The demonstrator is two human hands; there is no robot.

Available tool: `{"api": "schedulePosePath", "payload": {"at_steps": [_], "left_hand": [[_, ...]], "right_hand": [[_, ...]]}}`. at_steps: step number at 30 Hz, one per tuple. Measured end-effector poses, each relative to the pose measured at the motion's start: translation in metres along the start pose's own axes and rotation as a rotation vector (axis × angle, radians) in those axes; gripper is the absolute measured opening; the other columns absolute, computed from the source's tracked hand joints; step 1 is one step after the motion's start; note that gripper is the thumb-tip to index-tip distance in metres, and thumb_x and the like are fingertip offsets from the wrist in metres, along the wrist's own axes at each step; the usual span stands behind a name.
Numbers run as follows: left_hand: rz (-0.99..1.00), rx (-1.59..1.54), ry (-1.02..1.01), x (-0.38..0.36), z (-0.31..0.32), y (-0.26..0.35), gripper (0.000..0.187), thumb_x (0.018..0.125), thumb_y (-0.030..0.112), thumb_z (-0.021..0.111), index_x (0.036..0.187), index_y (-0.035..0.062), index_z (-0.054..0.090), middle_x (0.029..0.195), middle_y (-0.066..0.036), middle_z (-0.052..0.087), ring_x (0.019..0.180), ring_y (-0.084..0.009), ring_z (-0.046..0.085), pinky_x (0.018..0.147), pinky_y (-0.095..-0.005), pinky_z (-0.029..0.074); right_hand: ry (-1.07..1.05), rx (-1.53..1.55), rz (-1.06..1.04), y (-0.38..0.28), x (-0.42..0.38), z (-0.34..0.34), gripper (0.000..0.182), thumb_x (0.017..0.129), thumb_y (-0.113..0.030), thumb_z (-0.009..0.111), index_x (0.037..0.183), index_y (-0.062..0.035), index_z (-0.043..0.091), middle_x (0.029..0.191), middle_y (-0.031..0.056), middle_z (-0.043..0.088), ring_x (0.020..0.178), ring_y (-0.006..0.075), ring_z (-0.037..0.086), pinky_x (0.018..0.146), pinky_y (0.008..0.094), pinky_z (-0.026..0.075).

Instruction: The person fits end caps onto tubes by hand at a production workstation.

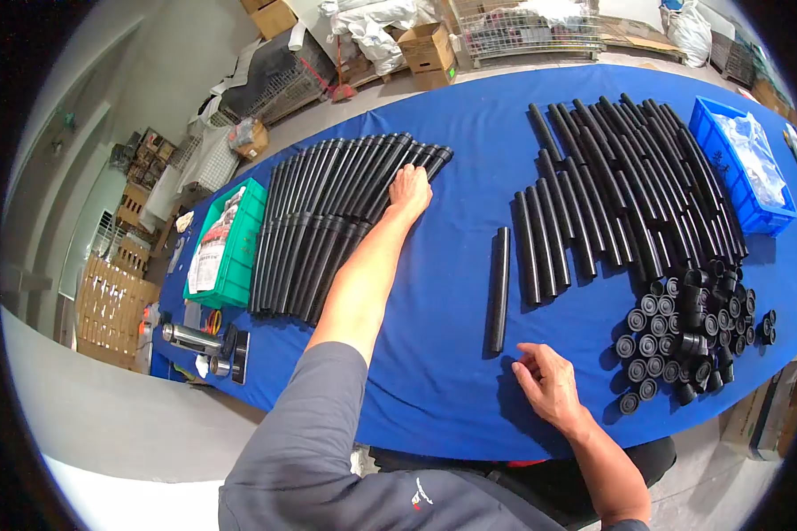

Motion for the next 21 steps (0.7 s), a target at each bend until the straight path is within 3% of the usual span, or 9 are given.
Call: {"api": "schedulePosePath", "payload": {"at_steps": [4, 12, 15, 18, 19, 21], "left_hand": [[-0.01, -0.009, 0.018, -0.004, 0.0, 0.0, 0.03, 0.088, 0.02, 0.075, 0.109, 0.0012, 0.069, 0.116, -0.018, 0.064, 0.116, -0.0372, 0.062, 0.098, -0.0491, 0.051], [0.145, -0.091, 0.188, -0.034, -0.031, 0.021, 0.041, 0.089, 0.036, 0.074, 0.116, 0.0047, 0.068, 0.114, -0.015, 0.063, 0.111, -0.0355, 0.061, 0.093, -0.0478, 0.052], [0.251, -0.288, 0.28, -0.085, -0.053, 0.04, 0.042, 0.088, 0.036, 0.075, 0.116, 0.0054, 0.069, 0.111, -0.015, 0.065, 0.108, -0.0336, 0.064, 0.091, -0.0449, 0.053], [0.35, -0.448, 0.335, -0.158, -0.08, 0.047, 0.035, 0.085, 0.027, 0.078, 0.109, 0.003, 0.071, 0.109, -0.016, 0.069, 0.105, -0.0341, 0.066, 0.091, -0.0436, 0.053], [0.36, -0.491, 0.332, -0.185, -0.088, 0.044, 0.032, 0.085, 0.025, 0.077, 0.107, 0.0022, 0.07, 0.108, -0.016, 0.069, 0.104, -0.0349, 0.066, 0.091, -0.0433, 0.053], [0.341, -0.575, 0.292, -0.236, -0.102, 0.031, 0.029, 0.087, 0.022, 0.077, 0.107, 0.002, 0.07, 0.107, -0.016, 0.069, 0.103, -0.0351, 0.066, 0.091, -0.0425, 0.054]], "right_hand": [[0.001, 0.003, 0.008, 0.001, 0.0, 0.0, 0.027, 0.091, -0.008, 0.071, 0.114, 0.0034, 0.062, 0.086, 0.0163, 0.066, 0.07, 0.0285, 0.067, 0.063, 0.0376, 0.055], [0.021, 0.025, 0.032, 0.007, -0.001, 0.002, 0.025, 0.091, -0.008, 0.071, 0.113, 0.0029, 0.063, 0.085, 0.0161, 0.066, 0.07, 0.0277, 0.067, 0.063, 0.0365, 0.055], [0.021, 0.036, 0.051, 0.011, -0.002, 0.002, 0.026, 0.091, -0.008, 0.072, 0.113, 0.002, 0.064, 0.085, 0.0158, 0.066, 0.071, 0.0261, 0.067, 0.064, 0.0353, 0.054], [0.063, 0.024, 0.046, 0.009, -0.002, 0.003, 0.024, 0.093, -0.007, 0.071, 0.114, 0.0028, 0.066, 0.085, 0.0109, 0.068, 0.073, 0.0165, 0.064, 0.067, 0.0314, 0.054], [0.049, 0.156, 0.159, 0.017, -0.004, 0.007, 0.023, 0.093, -0.006, 0.07, 0.113, 0.0032, 0.066, 0.083, 0.0083, 0.066, 0.072, 0.0126, 0.061, 0.066, 0.0291, 0.052], [0.026, 0.095, 0.148, 0.014, -0.002, 0.007, 0.021, 0.094, -0.004, 0.068, 0.113, 0.0031, 0.066, 0.081, 0.0074, 0.066, 0.071, 0.0098, 0.059, 0.065, 0.0271, 0.05]]}}
Point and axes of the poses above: each hand's wrist, its own x-axis towards the middle knuckle, its own z-axis out of the palm, y = z × x, the point moved 5 cm from there along x, towards the middle knuckle
